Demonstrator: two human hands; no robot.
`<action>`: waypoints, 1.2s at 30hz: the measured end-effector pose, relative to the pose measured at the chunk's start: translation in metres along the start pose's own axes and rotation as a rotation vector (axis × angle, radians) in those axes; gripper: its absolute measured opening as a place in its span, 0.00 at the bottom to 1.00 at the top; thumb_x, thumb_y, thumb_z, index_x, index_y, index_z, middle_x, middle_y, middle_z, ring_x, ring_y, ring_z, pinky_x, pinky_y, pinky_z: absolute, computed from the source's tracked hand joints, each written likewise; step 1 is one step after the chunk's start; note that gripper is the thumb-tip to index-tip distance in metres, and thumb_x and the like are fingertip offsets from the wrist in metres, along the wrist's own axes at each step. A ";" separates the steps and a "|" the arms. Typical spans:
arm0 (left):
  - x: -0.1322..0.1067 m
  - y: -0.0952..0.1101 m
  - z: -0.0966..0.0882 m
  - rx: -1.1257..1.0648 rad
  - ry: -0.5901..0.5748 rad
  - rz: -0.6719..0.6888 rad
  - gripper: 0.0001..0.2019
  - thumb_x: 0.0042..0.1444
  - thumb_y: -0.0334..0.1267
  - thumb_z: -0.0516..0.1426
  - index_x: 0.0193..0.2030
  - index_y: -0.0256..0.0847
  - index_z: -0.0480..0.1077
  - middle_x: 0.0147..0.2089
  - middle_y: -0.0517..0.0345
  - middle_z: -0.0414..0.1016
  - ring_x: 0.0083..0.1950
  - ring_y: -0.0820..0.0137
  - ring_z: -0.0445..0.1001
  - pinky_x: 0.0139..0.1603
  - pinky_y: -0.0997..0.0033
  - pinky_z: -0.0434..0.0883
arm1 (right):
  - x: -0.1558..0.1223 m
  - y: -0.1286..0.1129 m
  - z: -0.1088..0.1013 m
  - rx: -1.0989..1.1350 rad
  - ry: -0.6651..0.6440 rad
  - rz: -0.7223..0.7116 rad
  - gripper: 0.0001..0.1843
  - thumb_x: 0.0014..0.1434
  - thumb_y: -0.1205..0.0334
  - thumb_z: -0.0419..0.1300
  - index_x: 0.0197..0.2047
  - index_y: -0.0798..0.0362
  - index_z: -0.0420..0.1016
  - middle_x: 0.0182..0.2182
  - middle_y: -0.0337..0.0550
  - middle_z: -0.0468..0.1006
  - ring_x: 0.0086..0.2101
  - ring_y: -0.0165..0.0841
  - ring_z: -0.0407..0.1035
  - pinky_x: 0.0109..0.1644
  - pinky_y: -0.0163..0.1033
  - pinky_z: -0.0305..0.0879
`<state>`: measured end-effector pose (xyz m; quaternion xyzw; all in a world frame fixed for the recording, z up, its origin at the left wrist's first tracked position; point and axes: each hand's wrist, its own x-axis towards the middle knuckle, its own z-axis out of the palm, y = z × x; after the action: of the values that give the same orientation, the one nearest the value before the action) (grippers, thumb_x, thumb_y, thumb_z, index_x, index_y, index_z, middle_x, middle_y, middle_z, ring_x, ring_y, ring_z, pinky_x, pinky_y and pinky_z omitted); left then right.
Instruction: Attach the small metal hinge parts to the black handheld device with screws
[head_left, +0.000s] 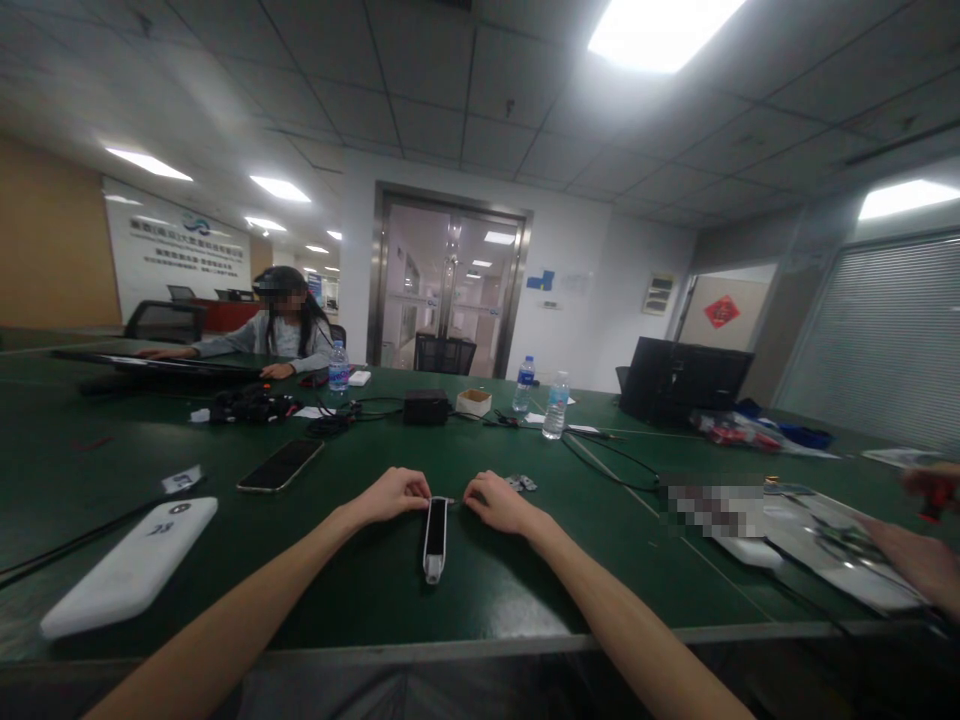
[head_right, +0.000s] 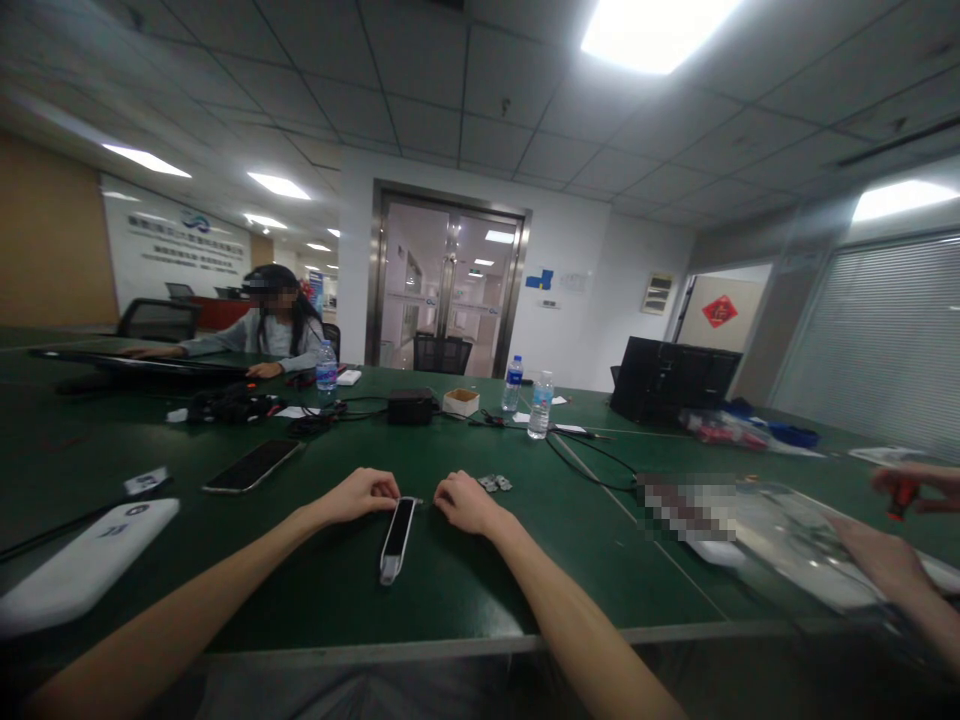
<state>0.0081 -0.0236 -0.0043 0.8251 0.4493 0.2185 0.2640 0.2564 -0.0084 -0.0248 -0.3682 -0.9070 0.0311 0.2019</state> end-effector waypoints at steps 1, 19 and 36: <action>0.000 0.001 0.000 0.001 0.001 -0.007 0.14 0.50 0.46 0.59 0.38 0.38 0.72 0.38 0.57 0.76 0.39 0.69 0.74 0.38 0.74 0.69 | 0.000 0.001 -0.001 0.002 0.025 0.018 0.07 0.59 0.67 0.55 0.35 0.55 0.74 0.34 0.45 0.73 0.38 0.33 0.65 0.44 0.37 0.60; 0.000 0.002 0.012 0.018 -0.008 0.083 0.16 0.52 0.48 0.58 0.40 0.38 0.71 0.37 0.57 0.75 0.37 0.70 0.73 0.37 0.74 0.68 | 0.002 -0.011 -0.004 0.141 0.231 0.068 0.05 0.58 0.69 0.55 0.36 0.55 0.73 0.32 0.42 0.73 0.34 0.30 0.66 0.39 0.36 0.62; -0.006 0.020 0.008 0.098 0.092 0.274 0.14 0.57 0.46 0.54 0.42 0.39 0.72 0.37 0.59 0.73 0.33 0.74 0.68 0.35 0.76 0.64 | -0.001 -0.036 0.001 0.269 0.243 0.006 0.05 0.57 0.63 0.58 0.38 0.53 0.73 0.32 0.40 0.73 0.32 0.29 0.67 0.37 0.34 0.64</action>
<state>0.0225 -0.0394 0.0011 0.8796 0.3542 0.2681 0.1702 0.2333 -0.0348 -0.0182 -0.3415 -0.8626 0.1080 0.3572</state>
